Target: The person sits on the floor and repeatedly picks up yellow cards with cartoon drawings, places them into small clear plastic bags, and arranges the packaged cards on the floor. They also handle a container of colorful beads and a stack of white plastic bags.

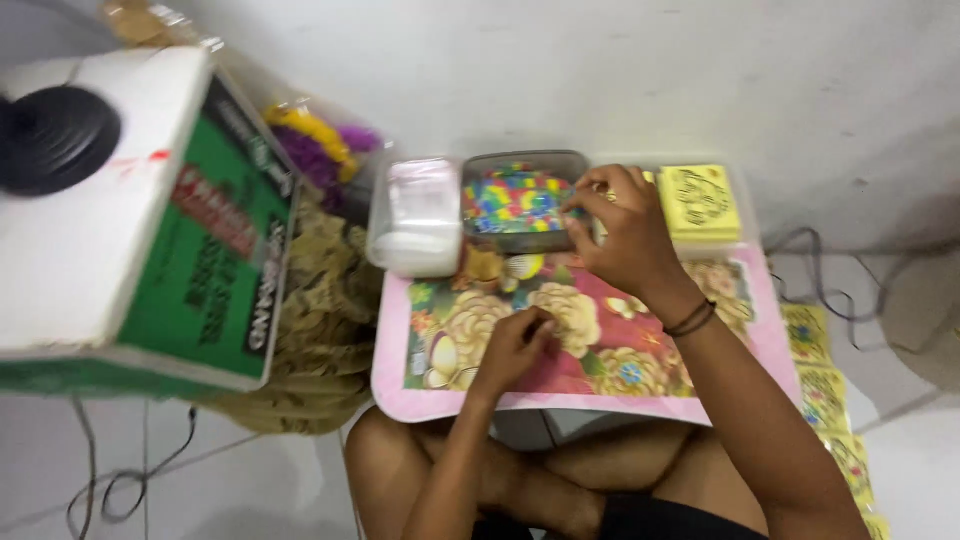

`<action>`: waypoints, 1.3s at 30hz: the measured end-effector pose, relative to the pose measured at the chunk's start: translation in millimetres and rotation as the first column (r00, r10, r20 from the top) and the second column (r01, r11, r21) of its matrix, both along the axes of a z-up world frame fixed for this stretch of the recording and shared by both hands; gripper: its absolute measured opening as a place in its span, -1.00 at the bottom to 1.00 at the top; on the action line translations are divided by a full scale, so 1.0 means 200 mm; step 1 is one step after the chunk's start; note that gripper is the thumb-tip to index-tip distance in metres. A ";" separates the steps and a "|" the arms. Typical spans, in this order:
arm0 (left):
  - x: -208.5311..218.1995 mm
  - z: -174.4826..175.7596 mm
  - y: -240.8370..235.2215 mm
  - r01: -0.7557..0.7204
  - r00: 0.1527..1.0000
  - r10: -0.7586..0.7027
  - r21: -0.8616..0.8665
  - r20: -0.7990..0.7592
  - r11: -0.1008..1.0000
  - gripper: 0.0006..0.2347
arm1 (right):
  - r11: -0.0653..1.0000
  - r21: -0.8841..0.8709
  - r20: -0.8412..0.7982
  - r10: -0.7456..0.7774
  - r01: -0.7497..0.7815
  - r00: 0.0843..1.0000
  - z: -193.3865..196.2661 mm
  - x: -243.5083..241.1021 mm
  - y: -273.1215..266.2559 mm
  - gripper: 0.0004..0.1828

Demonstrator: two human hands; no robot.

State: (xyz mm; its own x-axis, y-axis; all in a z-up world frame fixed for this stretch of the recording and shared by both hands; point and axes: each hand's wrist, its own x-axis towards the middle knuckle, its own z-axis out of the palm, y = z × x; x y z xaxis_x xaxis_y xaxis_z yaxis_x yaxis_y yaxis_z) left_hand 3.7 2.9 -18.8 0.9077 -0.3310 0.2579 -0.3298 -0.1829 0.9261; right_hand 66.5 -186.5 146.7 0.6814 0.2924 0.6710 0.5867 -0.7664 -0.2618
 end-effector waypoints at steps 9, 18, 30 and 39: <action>-0.01 0.14 0.04 0.030 1.000 -0.030 0.001 -0.004 1.000 -0.90 | 0.916 -0.301 -0.191 0.216 -0.267 0.957 -0.14 0.38 0.57 -0.86; -0.02 0.23 0.09 0.059 0.998 -0.059 -0.012 -0.031 0.998 -0.89 | 0.782 -0.517 -0.509 0.044 -0.347 0.860 -0.30 0.56 0.81 -0.65; -0.02 0.22 0.09 0.072 0.997 -0.073 -0.029 -0.029 0.997 -0.89 | 0.918 -0.172 -0.531 0.218 -0.356 0.819 -0.38 0.61 0.78 -0.65; -0.03 0.19 0.07 0.065 0.997 -0.066 -0.032 -0.038 0.997 -0.90 | 0.934 0.084 -0.404 0.350 -0.347 0.845 -0.20 0.47 0.71 -0.89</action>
